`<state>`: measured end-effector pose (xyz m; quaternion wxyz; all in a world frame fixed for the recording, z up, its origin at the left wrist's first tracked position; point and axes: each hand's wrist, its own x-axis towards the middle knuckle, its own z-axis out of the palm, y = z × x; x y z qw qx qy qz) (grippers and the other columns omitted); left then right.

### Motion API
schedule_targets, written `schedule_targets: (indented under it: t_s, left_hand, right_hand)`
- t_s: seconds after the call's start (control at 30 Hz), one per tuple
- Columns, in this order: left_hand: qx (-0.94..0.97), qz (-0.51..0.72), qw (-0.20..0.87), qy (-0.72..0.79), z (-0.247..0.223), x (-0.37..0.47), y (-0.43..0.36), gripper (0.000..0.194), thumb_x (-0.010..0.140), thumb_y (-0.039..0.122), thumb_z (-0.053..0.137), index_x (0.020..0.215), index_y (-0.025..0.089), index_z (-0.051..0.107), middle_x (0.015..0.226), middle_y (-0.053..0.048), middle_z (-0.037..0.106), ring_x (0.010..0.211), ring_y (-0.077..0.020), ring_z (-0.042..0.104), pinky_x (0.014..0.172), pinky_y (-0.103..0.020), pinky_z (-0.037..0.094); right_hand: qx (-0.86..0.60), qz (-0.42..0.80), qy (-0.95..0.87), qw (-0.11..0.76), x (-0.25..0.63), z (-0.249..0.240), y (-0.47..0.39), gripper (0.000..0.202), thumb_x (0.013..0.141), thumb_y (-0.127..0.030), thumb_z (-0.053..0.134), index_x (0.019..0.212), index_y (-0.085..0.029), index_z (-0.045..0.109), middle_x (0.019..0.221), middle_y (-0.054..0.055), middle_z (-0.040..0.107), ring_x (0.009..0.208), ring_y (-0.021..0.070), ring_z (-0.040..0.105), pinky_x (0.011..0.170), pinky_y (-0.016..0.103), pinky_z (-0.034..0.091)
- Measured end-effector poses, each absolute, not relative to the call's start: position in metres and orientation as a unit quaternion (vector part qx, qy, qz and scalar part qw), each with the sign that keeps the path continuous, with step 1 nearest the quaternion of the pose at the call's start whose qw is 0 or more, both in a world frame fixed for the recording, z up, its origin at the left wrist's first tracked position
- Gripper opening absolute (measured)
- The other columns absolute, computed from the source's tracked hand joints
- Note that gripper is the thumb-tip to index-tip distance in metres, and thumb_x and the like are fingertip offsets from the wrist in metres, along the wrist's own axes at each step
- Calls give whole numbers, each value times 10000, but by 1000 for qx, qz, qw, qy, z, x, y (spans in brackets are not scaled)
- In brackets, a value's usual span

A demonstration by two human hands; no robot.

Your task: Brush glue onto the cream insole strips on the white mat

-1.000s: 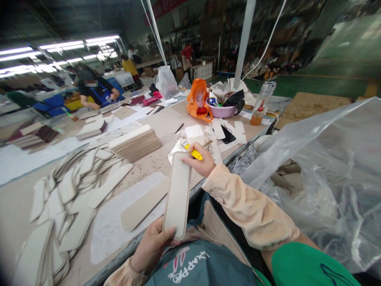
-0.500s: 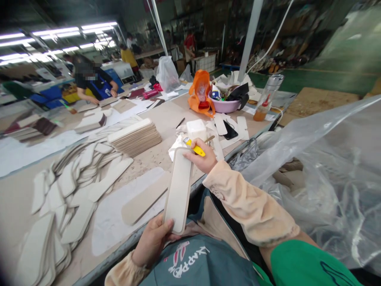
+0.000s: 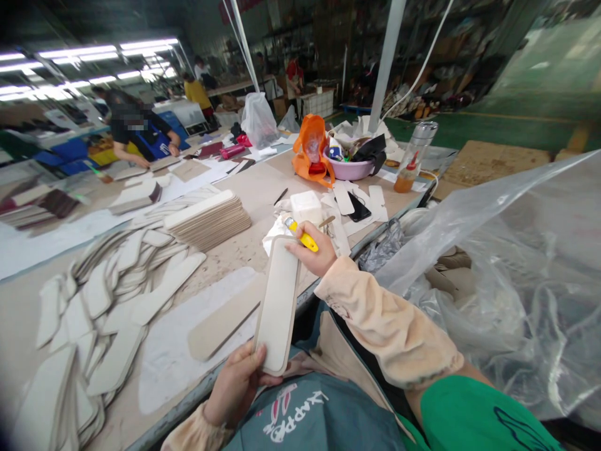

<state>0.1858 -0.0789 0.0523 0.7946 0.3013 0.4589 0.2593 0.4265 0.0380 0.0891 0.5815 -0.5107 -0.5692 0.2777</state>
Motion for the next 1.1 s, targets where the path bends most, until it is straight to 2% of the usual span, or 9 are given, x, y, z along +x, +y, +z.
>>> schedule_targets:
  t_s: [0.1, 0.23, 0.3, 0.4, 0.47, 0.77, 1.1]
  left_hand:
    - [260, 275, 813, 442, 56, 185, -79, 447, 788, 458, 602, 1051, 97, 620, 864, -149, 710, 777, -256, 686, 564, -273, 550]
    - [216, 276, 835, 424, 57, 181, -79, 604, 811, 607, 473, 1112, 99, 601, 893, -166, 710, 794, -265, 692, 587, -284, 559]
    - [238, 277, 831, 419, 57, 179, -80, 568, 798, 577, 527, 1095, 100, 604, 895, -158, 709, 823, -261, 690, 608, -261, 557]
    - [304, 285, 804, 425, 56, 179, -80, 401, 760, 399, 666, 1030, 108, 612, 899, -128, 709, 842, -241, 685, 601, -207, 541]
    - [321, 292, 788, 436, 54, 180, -81, 368, 755, 351, 681, 1029, 117, 599, 908, -114, 708, 826, -228, 686, 584, -199, 537]
    - [255, 296, 787, 478, 47, 177, -79, 412, 759, 442, 651, 966, 87, 616, 798, -125, 711, 754, -235, 690, 606, -273, 560]
    - [267, 326, 746, 516, 49, 160, -63, 470, 668, 507, 708, 901, 102, 661, 773, -116, 704, 720, -225, 670, 543, -257, 516]
  right_hand:
    - [-499, 287, -561, 595, 426, 90, 39, 295, 714, -312, 681, 793, -225, 411, 578, -89, 361, 488, 86, 323, 473, 215, 275]
    - [-501, 302, -542, 604, 427, 89, 41, 319, 701, -299, 699, 800, -224, 405, 563, -94, 358, 473, 82, 312, 457, 210, 256]
    - [-506, 301, -536, 605, 427, 88, 42, 327, 698, -307, 704, 804, -225, 406, 559, -94, 360, 472, 84, 313, 453, 209, 254]
    - [-513, 291, -536, 604, 426, 86, 42, 337, 688, -327, 712, 800, -223, 411, 570, -89, 366, 479, 85, 324, 459, 211, 265]
    - [-518, 283, -537, 602, 426, 84, 42, 344, 681, -338, 718, 792, -222, 414, 578, -87, 366, 483, 84, 327, 466, 213, 272]
    - [-528, 299, -530, 592, 421, 76, 43, 320, 703, -338, 690, 810, -228, 409, 562, -95, 357, 475, 88, 312, 468, 217, 267]
    - [-543, 261, -550, 578, 403, 85, 55, 280, 740, -360, 653, 784, -230, 408, 582, -82, 378, 503, 106, 362, 487, 226, 308]
